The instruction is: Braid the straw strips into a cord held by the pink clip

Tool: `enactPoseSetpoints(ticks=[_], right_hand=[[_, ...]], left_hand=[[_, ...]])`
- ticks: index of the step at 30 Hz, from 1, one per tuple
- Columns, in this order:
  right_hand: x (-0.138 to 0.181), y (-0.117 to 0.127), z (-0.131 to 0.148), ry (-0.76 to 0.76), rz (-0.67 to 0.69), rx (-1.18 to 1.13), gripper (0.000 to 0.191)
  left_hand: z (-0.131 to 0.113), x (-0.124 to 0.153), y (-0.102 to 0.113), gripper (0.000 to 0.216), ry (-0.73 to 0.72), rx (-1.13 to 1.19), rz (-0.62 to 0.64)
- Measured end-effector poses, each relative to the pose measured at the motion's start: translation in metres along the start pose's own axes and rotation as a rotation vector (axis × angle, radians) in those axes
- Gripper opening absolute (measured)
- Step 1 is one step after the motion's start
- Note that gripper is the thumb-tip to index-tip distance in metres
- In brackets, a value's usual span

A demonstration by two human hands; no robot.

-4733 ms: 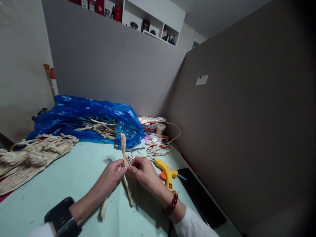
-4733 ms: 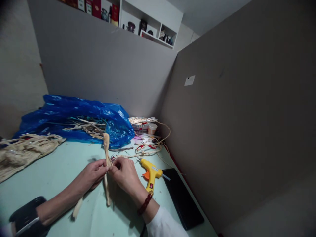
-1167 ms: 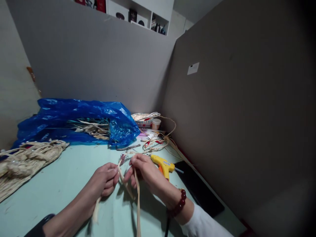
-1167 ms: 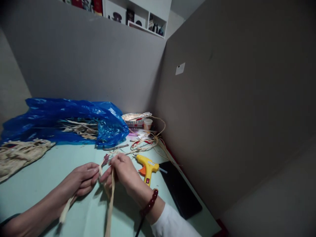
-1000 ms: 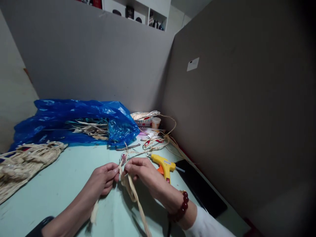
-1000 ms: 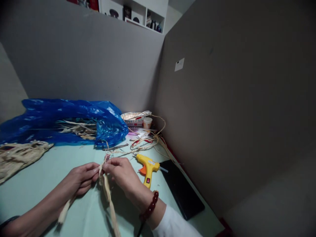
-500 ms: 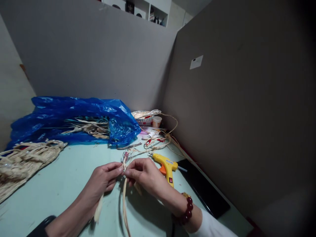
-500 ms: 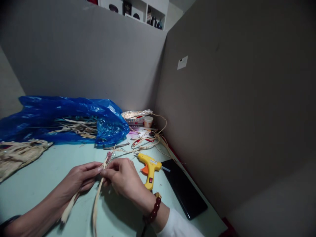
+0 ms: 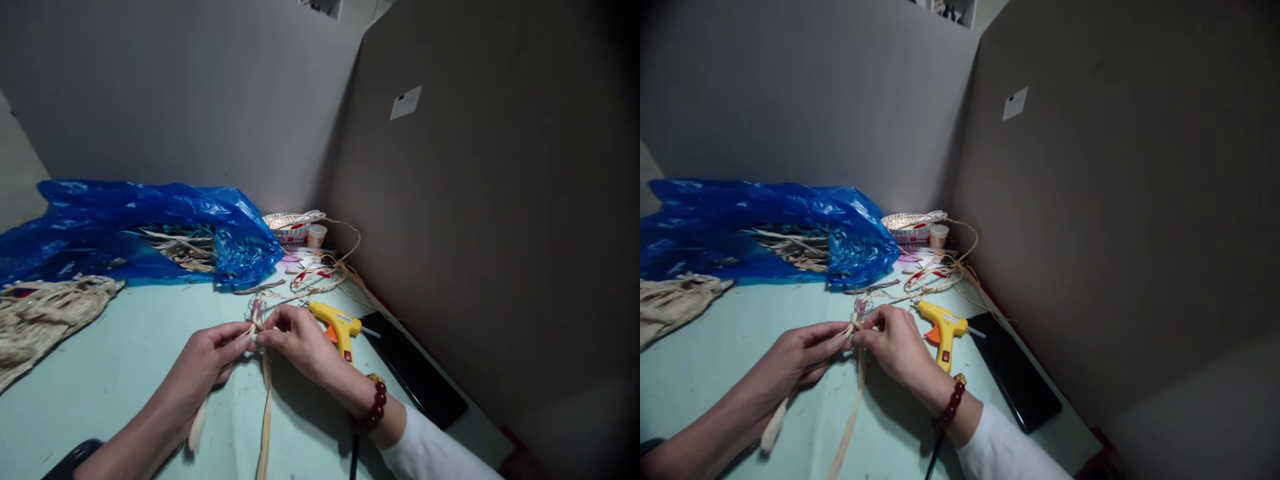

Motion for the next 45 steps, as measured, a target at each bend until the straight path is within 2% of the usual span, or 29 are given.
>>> enactPoseSetpoints(ticks=[9, 12, 15, 21, 24, 28, 33, 36, 41, 45], right_hand=[[-0.004, 0.007, 0.001, 0.046, 0.044, -0.131, 0.021], [-0.003, 0.011, 0.006, 0.046, 0.043, -0.119, 0.018], [-0.002, 0.014, 0.01, 0.063, 0.042, -0.089, 0.023], [-0.003, 0.007, 0.004, 0.111, 0.018, -0.199, 0.005], [-0.002, 0.0, -0.002, 0.068, -0.021, -0.204, 0.007], [-0.001, -0.005, -0.006, -0.046, -0.087, -0.094, 0.019], [0.001, -0.005, -0.004, -0.05, 0.008, 0.042, 0.01], [0.001, -0.006, -0.004, -0.031, 0.041, 0.101, 0.015], [0.002, -0.009, -0.005, -0.079, 0.064, 0.028, 0.021], [0.002, -0.01, -0.006, -0.158, 0.089, -0.089, 0.019]], left_hand=[[-0.004, -0.002, -0.001, 0.046, 0.056, 0.048, 0.072], [-0.003, -0.003, 0.001, 0.048, 0.056, 0.026, 0.088], [-0.001, -0.004, 0.003, 0.049, 0.065, 0.032, 0.102], [-0.001, -0.003, 0.004, 0.052, 0.088, 0.072, 0.081], [-0.001, -0.003, 0.003, 0.048, 0.072, 0.068, 0.051], [0.0, -0.003, 0.001, 0.044, 0.019, 0.057, 0.037], [0.002, -0.003, 0.001, 0.045, -0.015, -0.01, 0.041], [0.001, -0.002, 0.001, 0.047, -0.025, -0.076, 0.064], [-0.002, 0.0, -0.002, 0.047, -0.021, -0.126, 0.065], [-0.003, 0.003, -0.003, 0.038, -0.078, -0.23, -0.004]])
Point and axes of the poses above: each hand's wrist, its own x-axis away from the middle knuckle, its own y-axis out of the back of the hand, z = x × y, the point moved 1 cm from there along -x, towards the middle knuckle, and after that the axes turned 6 degrees about y, right-handed, at the moved point
